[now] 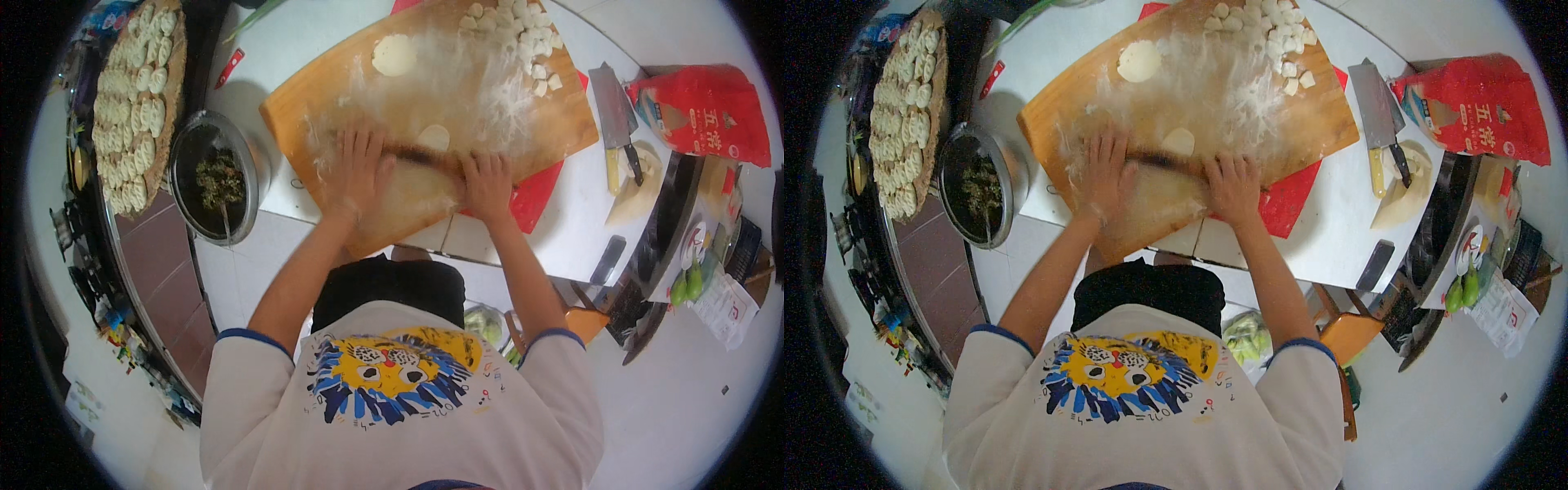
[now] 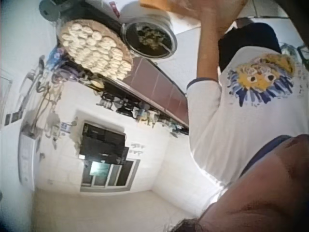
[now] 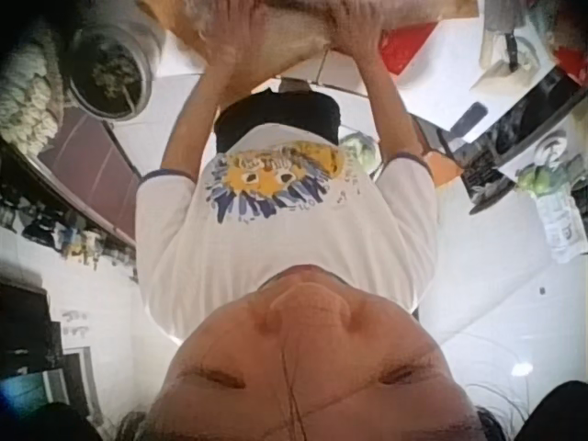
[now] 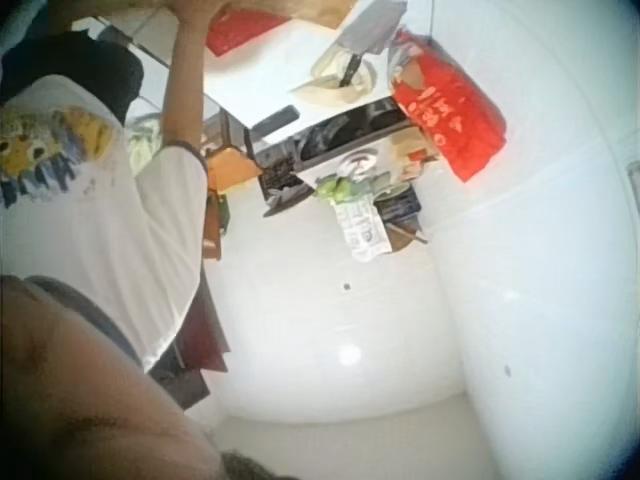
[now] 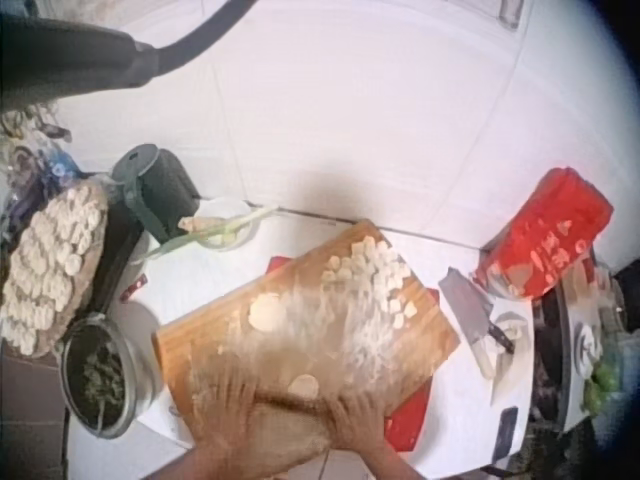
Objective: The person uses a wooden rolling pin to flatten small balls of dough into thin, circular wrappers on a floured wooden board. The person repeatedly rolls, rotates, and repositions the dough pieces to achieve a uniform shape, placing the finished wrappers in a row on the board.
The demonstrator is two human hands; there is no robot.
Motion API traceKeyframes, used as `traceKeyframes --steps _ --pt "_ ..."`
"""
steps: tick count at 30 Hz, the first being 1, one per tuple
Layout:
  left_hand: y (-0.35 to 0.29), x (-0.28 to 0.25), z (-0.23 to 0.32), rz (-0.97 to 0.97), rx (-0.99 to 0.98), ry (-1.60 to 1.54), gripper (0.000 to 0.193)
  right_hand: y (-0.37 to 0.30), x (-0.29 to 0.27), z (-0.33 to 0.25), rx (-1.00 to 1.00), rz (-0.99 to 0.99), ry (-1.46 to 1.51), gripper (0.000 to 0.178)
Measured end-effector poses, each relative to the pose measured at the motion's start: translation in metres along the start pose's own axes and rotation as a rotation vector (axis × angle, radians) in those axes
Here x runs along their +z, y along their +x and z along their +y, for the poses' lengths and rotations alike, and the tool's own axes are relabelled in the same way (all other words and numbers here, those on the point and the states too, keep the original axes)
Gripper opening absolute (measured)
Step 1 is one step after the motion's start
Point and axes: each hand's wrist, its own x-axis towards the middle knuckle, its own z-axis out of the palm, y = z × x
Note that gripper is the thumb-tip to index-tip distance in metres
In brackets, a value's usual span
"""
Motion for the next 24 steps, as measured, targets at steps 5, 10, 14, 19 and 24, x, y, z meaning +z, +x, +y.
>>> traceKeyframes --steps 5,10,14,19,24 --pt "0.050 -0.016 0.026 0.375 -0.100 -0.178 0.057 0.017 -0.021 0.002 0.241 0.010 0.311 0.033" --pt "0.041 0.003 0.080 -0.142 -0.157 -0.136 0.048 -0.003 -0.035 0.010 0.343 0.215 0.535 0.029" --pt "0.038 0.027 0.076 -0.087 0.178 -0.282 0.051 -0.013 -0.036 0.035 0.328 0.221 0.394 0.029" --pt "-0.005 -0.008 0.043 0.279 0.071 -0.303 0.058 -0.019 -0.037 0.059 0.015 0.081 0.115 0.031" --pt "0.027 -0.012 0.017 0.057 0.026 -0.042 0.062 0.027 -0.014 0.028 -0.034 0.075 -0.065 0.049"
